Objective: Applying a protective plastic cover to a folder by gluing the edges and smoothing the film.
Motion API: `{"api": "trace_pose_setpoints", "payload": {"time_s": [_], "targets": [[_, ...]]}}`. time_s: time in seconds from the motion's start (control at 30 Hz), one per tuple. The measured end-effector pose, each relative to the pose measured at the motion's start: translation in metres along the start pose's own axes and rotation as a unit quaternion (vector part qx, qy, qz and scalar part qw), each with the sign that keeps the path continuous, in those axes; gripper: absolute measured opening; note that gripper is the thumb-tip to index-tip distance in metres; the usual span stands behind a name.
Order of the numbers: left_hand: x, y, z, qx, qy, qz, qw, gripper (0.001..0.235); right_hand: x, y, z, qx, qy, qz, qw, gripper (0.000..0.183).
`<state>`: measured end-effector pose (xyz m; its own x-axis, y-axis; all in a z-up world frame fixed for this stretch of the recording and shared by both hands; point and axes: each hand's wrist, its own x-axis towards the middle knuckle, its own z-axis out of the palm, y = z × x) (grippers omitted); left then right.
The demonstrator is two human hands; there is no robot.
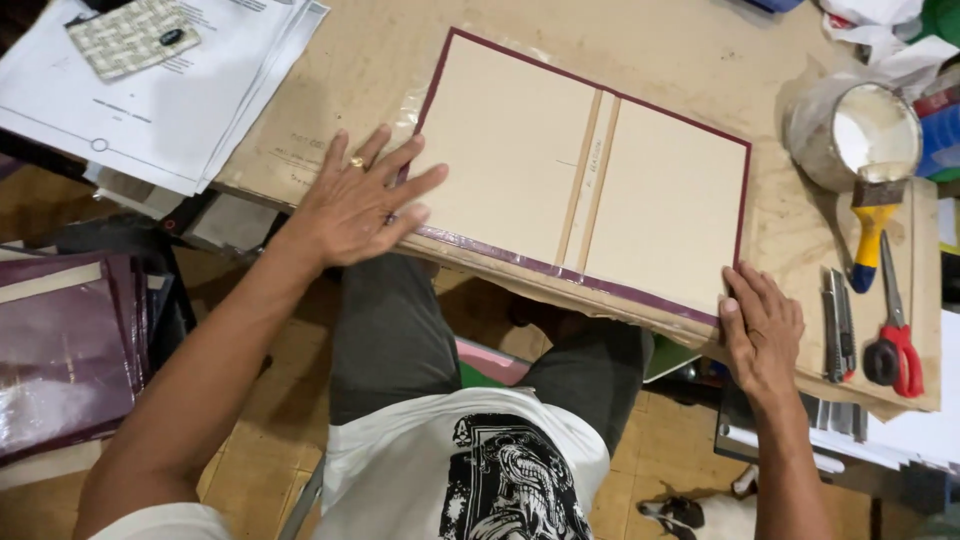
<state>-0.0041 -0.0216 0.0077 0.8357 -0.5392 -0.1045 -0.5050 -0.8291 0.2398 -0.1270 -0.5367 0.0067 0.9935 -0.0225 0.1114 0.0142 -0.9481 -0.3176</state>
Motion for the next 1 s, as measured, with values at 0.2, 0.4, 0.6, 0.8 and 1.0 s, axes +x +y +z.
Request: {"api": "trace_pose_setpoints", "payload": {"time_s": [0.2, 0.4, 0.6, 0.8, 1.0], "targets": [[0.008, 0.044, -0.025, 0.048, 0.012, -0.086, 0.995, 0.093, 0.005, -0.05, -0.014, 0.117, 0.027, 0.103, 0.987, 0.055], [0.042, 0.086, 0.002, -0.063, 0.087, 0.042, 0.993, 0.098, 0.03, -0.117, 0.042, 0.078, 0.104, -0.21, 0.969, 0.054], [0.045, 0.085, -0.001, -0.029, 0.029, 0.012, 0.999, 0.083, 0.058, -0.166, 0.07, 0.034, -0.017, -0.167, 0.985, 0.083], [0.047, 0.083, 0.004, -0.018, 0.038, 0.017, 0.999, 0.07, 0.071, -0.196, 0.057, -0.013, -0.149, -0.066, 0.987, 0.087], [0.048, 0.085, -0.001, -0.042, 0.034, 0.011, 0.998, 0.093, 0.075, -0.167, 0.059, 0.001, -0.152, -0.113, 0.982, 0.063]]}}
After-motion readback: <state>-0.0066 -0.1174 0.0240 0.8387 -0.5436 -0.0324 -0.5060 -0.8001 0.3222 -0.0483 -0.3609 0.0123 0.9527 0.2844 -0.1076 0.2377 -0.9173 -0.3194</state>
